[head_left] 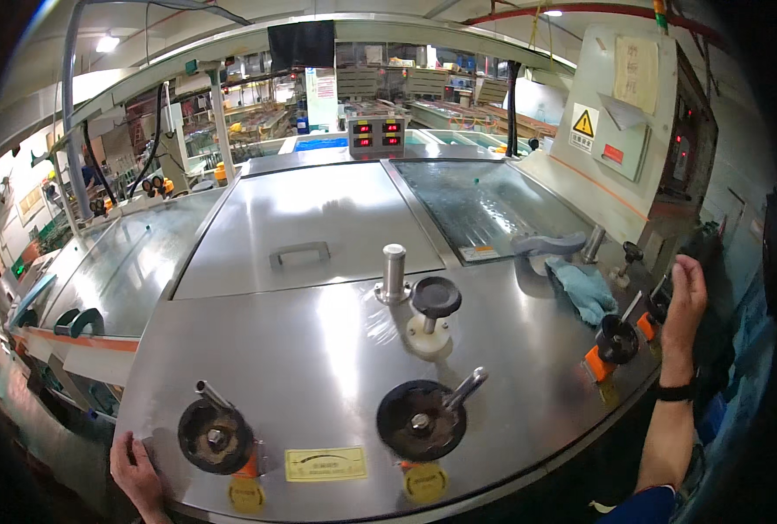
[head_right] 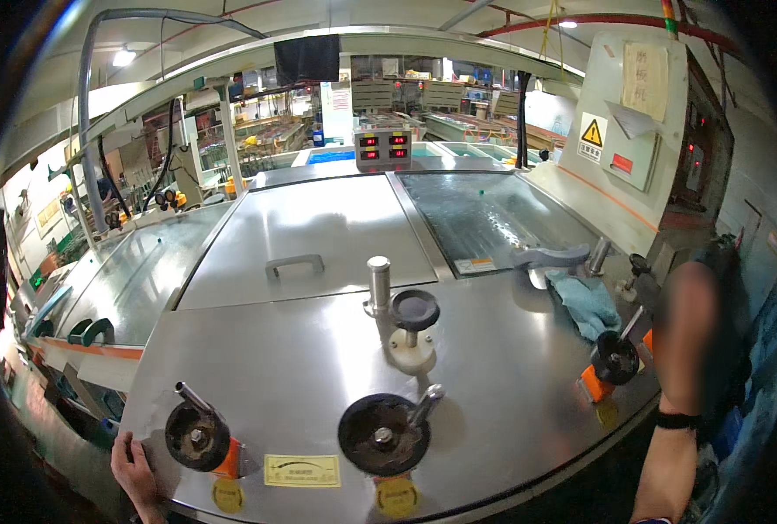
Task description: Picking up blue metal plates from a stack and feeding them onto a roller-based processing machine, then adjusting the machine's control knobs.
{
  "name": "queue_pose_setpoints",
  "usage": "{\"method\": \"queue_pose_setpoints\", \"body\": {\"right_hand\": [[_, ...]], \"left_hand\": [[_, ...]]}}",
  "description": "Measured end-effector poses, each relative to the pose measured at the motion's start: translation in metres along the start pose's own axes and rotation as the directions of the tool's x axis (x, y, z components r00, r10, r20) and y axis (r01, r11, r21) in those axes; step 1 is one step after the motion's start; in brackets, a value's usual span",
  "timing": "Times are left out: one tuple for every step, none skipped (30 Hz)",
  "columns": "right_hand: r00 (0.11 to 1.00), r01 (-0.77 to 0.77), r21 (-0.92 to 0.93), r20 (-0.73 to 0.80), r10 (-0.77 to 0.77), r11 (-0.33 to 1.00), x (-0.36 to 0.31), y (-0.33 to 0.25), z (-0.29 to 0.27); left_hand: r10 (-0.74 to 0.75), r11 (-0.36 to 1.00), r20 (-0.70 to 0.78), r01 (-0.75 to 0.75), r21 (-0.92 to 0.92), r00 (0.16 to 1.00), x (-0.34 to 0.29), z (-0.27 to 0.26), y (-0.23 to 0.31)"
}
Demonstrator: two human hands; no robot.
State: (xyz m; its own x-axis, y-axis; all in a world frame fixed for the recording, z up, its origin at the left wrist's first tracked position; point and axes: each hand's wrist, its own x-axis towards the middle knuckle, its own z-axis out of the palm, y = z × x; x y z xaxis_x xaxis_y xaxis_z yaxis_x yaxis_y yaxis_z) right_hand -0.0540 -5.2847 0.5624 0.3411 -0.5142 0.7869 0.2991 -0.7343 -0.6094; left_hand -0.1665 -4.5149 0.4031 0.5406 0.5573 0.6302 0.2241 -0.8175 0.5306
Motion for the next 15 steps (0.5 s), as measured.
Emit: {"method": "queue_pose_setpoints", "body": {"right_hand": [[0.991,-0.047,0.073,0.128,0.038,0.996,-0.021,-0.033,0.009],[0.965,-0.104,0.139,0.256,0.066,0.985,-0.042,-0.063,0.019],[0.929,-0.143,0.203,0.364,0.061,0.969,-0.065,-0.094,0.033],[0.881,-0.192,0.263,0.471,0.047,0.946,-0.086,-0.12,0.046],[0.838,-0.181,0.279,0.546,-0.001,0.943,-0.104,-0.141,0.061],[0.787,-0.159,0.286,0.615,-0.054,0.945,-0.123,-0.161,0.076],[0.741,-0.215,0.281,0.67,-0.031,0.935,-0.14,-0.174,0.086],[0.695,-0.265,0.272,0.719,-0.012,0.925,-0.153,-0.185,0.094],[0.699,-0.261,0.27,0.715,-0.011,0.927,-0.164,-0.198,0.103],[0.666,-0.326,0.302,0.746,-0.009,0.896,-0.175,-0.21,0.112],[0.632,-0.39,0.33,0.775,-0.011,0.859,-0.182,-0.219,0.118],[0.634,-0.388,0.332,0.773,-0.013,0.86,-0.186,-0.224,0.124],[0.607,-0.459,0.317,0.794,0.032,0.83,-0.19,-0.23,0.129],[0.576,-0.528,0.3,0.814,0.075,0.795,-0.192,-0.236,0.133],[0.615,-0.488,0.299,0.784,0.08,0.82,-0.194,-0.245,0.138]], "left_hand": [[-0.002,1.0,0.046,0.001,0.018,0.999,0.001,-0.001,0.002],[-0.003,0.999,0.091,-0.001,0.037,0.996,0.002,-0.003,0.0],[0.057,0.994,0.059,-0.063,0.092,0.997,0.0,-0.002,-0.012],[0.058,0.993,0.062,-0.064,0.095,0.996,0.004,-0.013,0.007],[0.09,0.991,0.084,-0.097,0.093,0.992,0.005,-0.024,0.025],[0.116,0.989,0.111,-0.125,0.076,0.987,0.005,-0.027,0.035],[0.116,0.988,0.099,-0.125,0.087,0.988,0.005,-0.025,0.033],[0.12,0.989,0.101,-0.128,0.078,0.988,0.006,-0.025,0.033],[0.139,0.984,0.137,-0.152,0.089,0.981,0.007,-0.025,0.033],[0.156,0.979,0.17,-0.176,0.103,0.973,0.009,-0.027,0.031],[0.203,0.972,0.161,-0.219,0.088,0.966,0.008,-0.025,0.024],[0.203,0.972,0.158,-0.219,0.086,0.966,0.009,-0.026,0.023],[0.179,0.98,0.182,-0.191,0.05,0.967,0.007,-0.027,0.023],[0.155,0.987,0.207,-0.161,0.015,0.966,0.006,-0.028,0.022],[0.234,0.971,0.166,-0.237,-0.001,0.958,0.007,-0.029,0.019]]}}
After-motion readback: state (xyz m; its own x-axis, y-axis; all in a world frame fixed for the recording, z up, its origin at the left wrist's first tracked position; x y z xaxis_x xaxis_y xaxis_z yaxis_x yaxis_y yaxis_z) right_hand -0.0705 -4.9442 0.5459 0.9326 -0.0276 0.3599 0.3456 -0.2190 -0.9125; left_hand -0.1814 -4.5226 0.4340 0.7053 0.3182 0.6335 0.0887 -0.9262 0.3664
